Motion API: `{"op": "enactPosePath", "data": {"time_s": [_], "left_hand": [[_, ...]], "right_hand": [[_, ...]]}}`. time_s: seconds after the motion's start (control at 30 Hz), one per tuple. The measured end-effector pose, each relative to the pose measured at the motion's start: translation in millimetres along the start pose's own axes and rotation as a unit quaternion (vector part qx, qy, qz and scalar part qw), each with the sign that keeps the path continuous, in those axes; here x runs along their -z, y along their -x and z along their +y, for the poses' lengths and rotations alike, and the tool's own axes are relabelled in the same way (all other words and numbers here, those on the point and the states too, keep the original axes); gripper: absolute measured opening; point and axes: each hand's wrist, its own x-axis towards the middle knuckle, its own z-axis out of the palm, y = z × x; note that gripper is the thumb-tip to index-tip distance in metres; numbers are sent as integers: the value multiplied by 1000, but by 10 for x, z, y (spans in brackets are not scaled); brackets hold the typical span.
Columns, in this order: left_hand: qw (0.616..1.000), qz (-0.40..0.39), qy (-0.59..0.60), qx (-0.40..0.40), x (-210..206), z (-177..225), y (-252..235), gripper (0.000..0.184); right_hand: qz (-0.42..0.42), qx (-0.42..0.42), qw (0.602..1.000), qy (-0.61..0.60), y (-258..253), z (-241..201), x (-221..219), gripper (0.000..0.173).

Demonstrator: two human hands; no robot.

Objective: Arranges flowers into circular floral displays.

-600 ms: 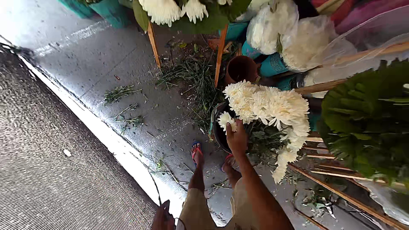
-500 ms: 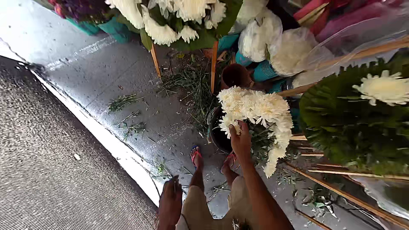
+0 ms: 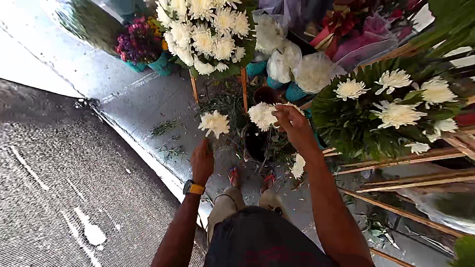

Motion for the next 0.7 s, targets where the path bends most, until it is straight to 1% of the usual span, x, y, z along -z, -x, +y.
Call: {"op": "enactPosePath", "data": {"time_s": [0.03, 0.07, 0.1, 0.13, 0.17, 0.2, 0.23, 0.27, 0.3, 0.33, 0.37, 0.43, 0.47, 0.5, 0.53, 0.6, 0.67, 0.7], "left_hand": [[992, -72, -31, 100, -156, -495, 178, 37], [965, -166, -42, 198, -316, -1028, 460, 37], [922, -259, -36, 287, -432, -1525, 863, 36], [870, -335, -28, 360, -472, -1914, 1344, 36], [831, -378, -28, 407, -446, -2189, 1819, 36], [807, -398, -45, 433, -410, -2363, 2199, 36], [795, -410, -75, 441, -432, -2493, 2451, 37], [796, -399, -85, 447, -493, -2608, 2603, 40], [810, -365, -74, 453, -545, -2696, 2666, 42], [829, -321, -64, 454, -588, -2736, 2644, 40], [850, -283, -60, 440, -614, -2659, 2482, 37], [902, -234, -38, 361, -644, -2245, 1795, 33], [929, -215, -10, 300, -626, -1927, 1415, 33], [948, -209, 27, 238, -560, -1516, 1075, 33], [959, -213, 61, 177, -468, -1071, 814, 33], [960, -242, 129, 63, -292, -204, 521, 32], [944, -285, 159, -41, -216, 562, 470, 33], [938, -302, 148, -88, -200, 884, 506, 33]], "right_hand": [[15, 2, 1000, 28, 110, 193, 79, 43], [25, -13, 998, 56, 256, 431, 146, 42], [28, -43, 995, 83, 450, 685, 194, 42], [25, -88, 990, 106, 680, 934, 211, 43], [16, -133, 983, 123, 923, 1138, 205, 45], [15, -166, 977, 130, 1149, 1276, 175, 43], [18, -187, 974, 128, 1339, 1377, 135, 41], [22, -199, 973, 117, 1491, 1451, 78, 39], [24, -207, 973, 101, 1618, 1509, -12, 37], [20, -213, 973, 85, 1723, 1561, -131, 35], [11, -216, 974, 69, 1764, 1577, -256, 35], [-24, -198, 978, 54, 1649, 1518, -494, 34], [-53, -187, 979, 55, 1554, 1448, -606, 35], [-83, -174, 980, 53, 1459, 1362, -707, 36], [-109, -162, 980, 46, 1374, 1275, -805, 37], [-125, -152, 980, 5, 1246, 1103, -956, 40], [-74, -166, 976, -116, 1204, 969, -961, 43], [-25, -166, 965, -199, 1211, 929, -921, 43]]}}
